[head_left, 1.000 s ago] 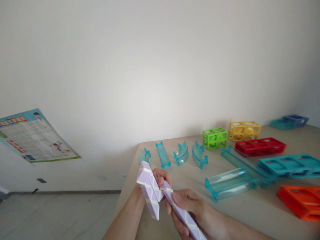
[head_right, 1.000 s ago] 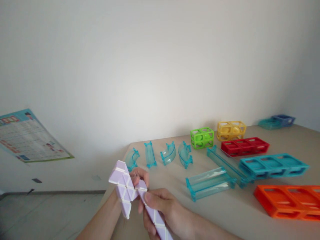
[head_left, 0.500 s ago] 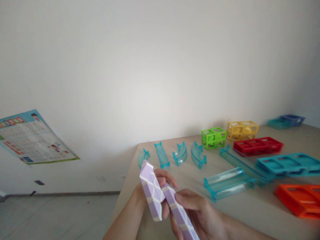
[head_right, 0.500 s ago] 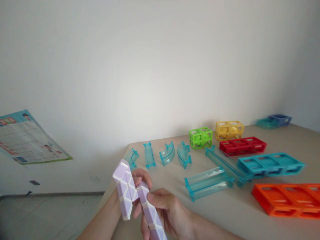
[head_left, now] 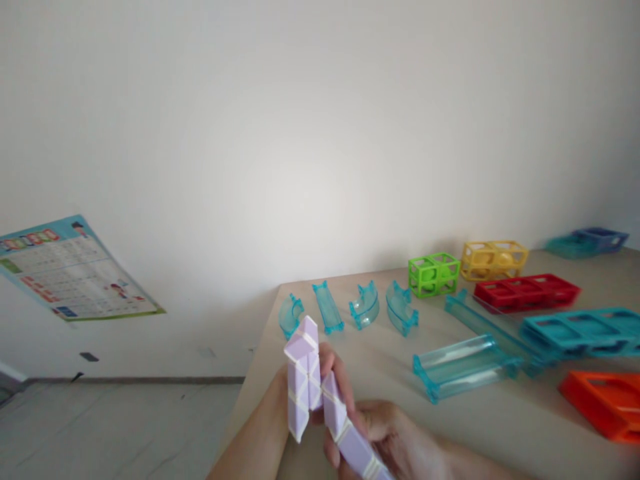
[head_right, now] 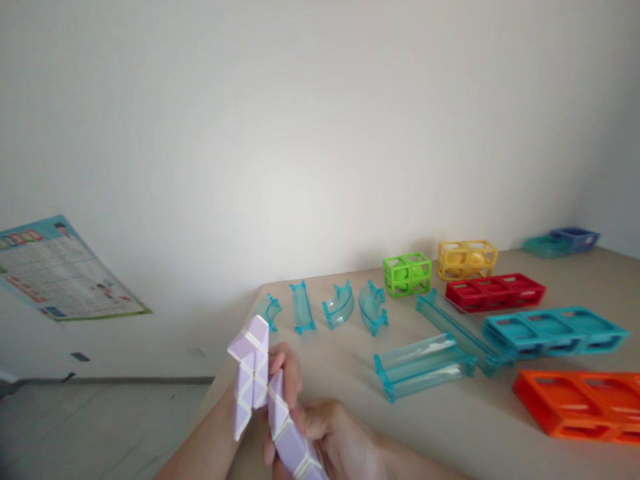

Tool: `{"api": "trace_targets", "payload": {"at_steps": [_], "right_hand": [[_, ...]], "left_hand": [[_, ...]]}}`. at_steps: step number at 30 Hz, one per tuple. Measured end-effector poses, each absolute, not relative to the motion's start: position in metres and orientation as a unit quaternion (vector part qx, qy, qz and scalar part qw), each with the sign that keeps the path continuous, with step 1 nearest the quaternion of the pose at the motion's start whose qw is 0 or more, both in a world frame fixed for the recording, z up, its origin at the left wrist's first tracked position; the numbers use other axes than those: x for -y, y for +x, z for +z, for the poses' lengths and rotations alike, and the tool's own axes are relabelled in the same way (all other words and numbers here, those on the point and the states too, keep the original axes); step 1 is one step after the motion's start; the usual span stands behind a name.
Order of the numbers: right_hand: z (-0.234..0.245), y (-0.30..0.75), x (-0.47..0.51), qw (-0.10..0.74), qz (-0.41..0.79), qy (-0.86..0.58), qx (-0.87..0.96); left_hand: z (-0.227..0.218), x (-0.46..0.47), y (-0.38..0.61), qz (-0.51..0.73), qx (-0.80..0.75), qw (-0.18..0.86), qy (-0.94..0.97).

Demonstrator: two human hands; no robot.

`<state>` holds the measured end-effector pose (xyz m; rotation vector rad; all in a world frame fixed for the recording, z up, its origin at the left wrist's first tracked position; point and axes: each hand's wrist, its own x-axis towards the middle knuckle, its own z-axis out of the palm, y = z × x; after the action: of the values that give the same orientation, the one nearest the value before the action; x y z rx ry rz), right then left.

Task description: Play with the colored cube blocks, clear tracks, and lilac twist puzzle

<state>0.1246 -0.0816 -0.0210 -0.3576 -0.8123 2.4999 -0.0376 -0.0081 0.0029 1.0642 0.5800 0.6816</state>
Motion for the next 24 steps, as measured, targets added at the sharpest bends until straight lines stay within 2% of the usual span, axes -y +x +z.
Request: {"api": "trace_targets", "payload": {"at_steps": [1, 4, 6, 8, 12, 19, 21, 24], "right_hand": [[-0.017, 0.126, 0.08, 0.258, 0.916, -0.118, 0.283], [-0.002, 0.128, 0.075, 0.358, 0.896, -0.095, 0.246], [0.004, 0.129, 0.072, 0.43, 0.862, -0.117, 0.24], [0.005, 0.128, 0.07, 0.465, 0.834, -0.162, 0.251], [-0.004, 0.127, 0.066, 0.44, 0.826, -0.215, 0.279], [0.004, 0.131, 0.069, 0.327, 0.897, -0.175, 0.241], [0.007, 0.13, 0.07, 0.331, 0.885, -0.185, 0.269], [0.006, 0.129, 0.07, 0.383, 0.827, -0.225, 0.346]], "left_hand": [[0.003, 0.005, -0.035, 0.296, -0.253, 0.795, 0.465], [0.007, -0.005, -0.028, 0.368, -0.219, 0.804, 0.412], [0.011, -0.006, -0.022, 0.407, -0.187, 0.786, 0.427], [0.012, -0.004, -0.017, 0.428, -0.2, 0.744, 0.473], [0.007, 0.0, -0.011, 0.441, -0.295, 0.664, 0.527], [0.006, 0.003, -0.022, 0.393, -0.268, 0.653, 0.589], [0.007, 0.002, -0.024, 0.372, -0.263, 0.655, 0.603], [0.005, -0.001, -0.027, 0.381, -0.286, 0.645, 0.598]]}}
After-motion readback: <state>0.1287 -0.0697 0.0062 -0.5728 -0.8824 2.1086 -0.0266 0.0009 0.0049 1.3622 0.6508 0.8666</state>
